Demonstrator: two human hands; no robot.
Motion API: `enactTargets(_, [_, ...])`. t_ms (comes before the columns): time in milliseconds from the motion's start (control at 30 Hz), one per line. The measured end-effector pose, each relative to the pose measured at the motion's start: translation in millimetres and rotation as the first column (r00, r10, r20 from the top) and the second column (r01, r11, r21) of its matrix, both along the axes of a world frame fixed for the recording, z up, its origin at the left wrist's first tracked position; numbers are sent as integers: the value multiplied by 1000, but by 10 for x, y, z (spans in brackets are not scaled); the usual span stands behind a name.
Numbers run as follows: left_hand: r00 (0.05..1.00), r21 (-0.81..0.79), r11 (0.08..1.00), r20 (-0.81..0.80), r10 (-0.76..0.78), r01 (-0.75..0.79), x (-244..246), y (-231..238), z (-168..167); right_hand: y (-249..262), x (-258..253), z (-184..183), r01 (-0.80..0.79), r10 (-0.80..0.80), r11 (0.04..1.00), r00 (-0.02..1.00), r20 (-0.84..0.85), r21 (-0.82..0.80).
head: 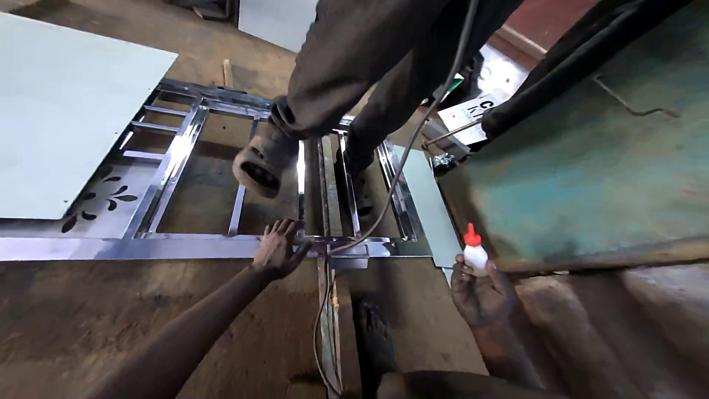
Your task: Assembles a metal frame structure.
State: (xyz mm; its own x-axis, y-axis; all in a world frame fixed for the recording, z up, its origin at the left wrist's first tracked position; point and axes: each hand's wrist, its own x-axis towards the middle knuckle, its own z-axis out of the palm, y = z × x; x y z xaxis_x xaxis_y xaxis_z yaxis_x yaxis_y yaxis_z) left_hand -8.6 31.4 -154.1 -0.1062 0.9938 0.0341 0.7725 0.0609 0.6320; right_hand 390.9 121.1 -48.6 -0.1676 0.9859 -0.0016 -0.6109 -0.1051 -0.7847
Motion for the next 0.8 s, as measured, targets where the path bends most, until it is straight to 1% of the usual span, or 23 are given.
enactTargets(33, [998, 41, 998, 28, -55, 54, 83, -56, -23, 4, 19, -11, 5, -5, 1000, 1000, 5, 5])
enactTargets(67, [995, 35, 995, 33, -95, 93, 185, -114, -24, -10, 33, -21, 7, -7, 1000, 1000, 23, 16])
enactTargets(133, [992, 2, 992, 3, -124, 124, 357, -139, -10, -7, 15, -9, 16, -19, 999, 998, 62, 47])
enactTargets(200, [991, 1, 991, 30, -133, 133, 470, -91, 29, 7, 10, 0, 11, -17, 998, 996, 85, 68])
enactTargets(233, [988, 21, 990, 64, -138, 137, 518, -84, 39, -15, 9, 6, 8, -14, 998, 995, 95, 68])
enactTargets(267, [986, 74, 988, 88, -145, 138, 566, -100, 26, -63, 4, 17, 9, -16, 998, 994, 111, 66])
enactTargets(300, [982, 113, 981, 89, -167, 157, 603, -130, 45, -103, 5, 29, 2, -10, 998, 994, 112, 68])
enactTargets(333, [978, 112, 975, 69, -199, 190, 619, -168, 124, -113, 14, 36, -11, 4, 997, 995, 99, 75])
enactTargets(367, [970, 44, 971, 42, -239, 237, 622, -223, 291, -109, 34, 38, -23, 16, 996, 996, 85, 84])
enactTargets(400, [960, -84, 956, 26, -280, 281, 626, -292, 532, -102, 68, 35, -32, 26, 996, 997, 72, 85])
enactTargets(433, [947, -219, 922, 29, -320, 318, 637, -346, 776, -87, 123, 21, -34, 28, 996, 997, 73, 84])
enactTargets(467, [933, -306, 883, 57, -355, 355, 654, -391, 1010, -76, 182, 5, -23, 16, 997, 995, 94, 73])
enactTargets(500, [920, -306, 869, 83, -383, 389, 671, -435, 1208, -83, 229, 5, -10, 3, 999, 992, 126, 53])
enactTargets(533, [911, -195, 891, 131, -391, 410, 681, -461, 1347, -89, 256, 11, 6, -12, 999, 986, 166, 37])
enactTargets(567, [899, -42, 917, 221, -378, 396, 697, -448, 1456, -86, 275, 13, 20, -26, 999, 979, 201, 31])
enactTargets(600, [869, 106, 931, 335, -365, 350, 722, -388, 1554, -82, 288, 20, 30, -36, 999, 974, 225, 32])
enactTargets(633, [817, 209, 937, 461, -346, 279, 768, -297, 1653, -75, 303, 27, 22, -33, 999, 973, 231, 49])
enactTargets(667, [751, 264, 944, 578, -319, 197, 834, -187, 1749, -73, 320, 36, 7, -21, 998, 976, 217, 67])
enactTargets(700, [680, 277, 953, 676, -284, 123, 923, -60, 1825, -74, 337, 46, 1, -16, 997, 980, 200, 75])
enactTargets(767, [576, 288, 957, 780, -246, 18, 1165, 235, 1841, -71, 392, 74, -7, -11, 996, 981, 193, 93])
enactTargets(800, [561, 307, 952, 788, -253, -3, 1299, 384, 1766, -64, 417, 93, -11, -8, 995, 981, 192, 96])
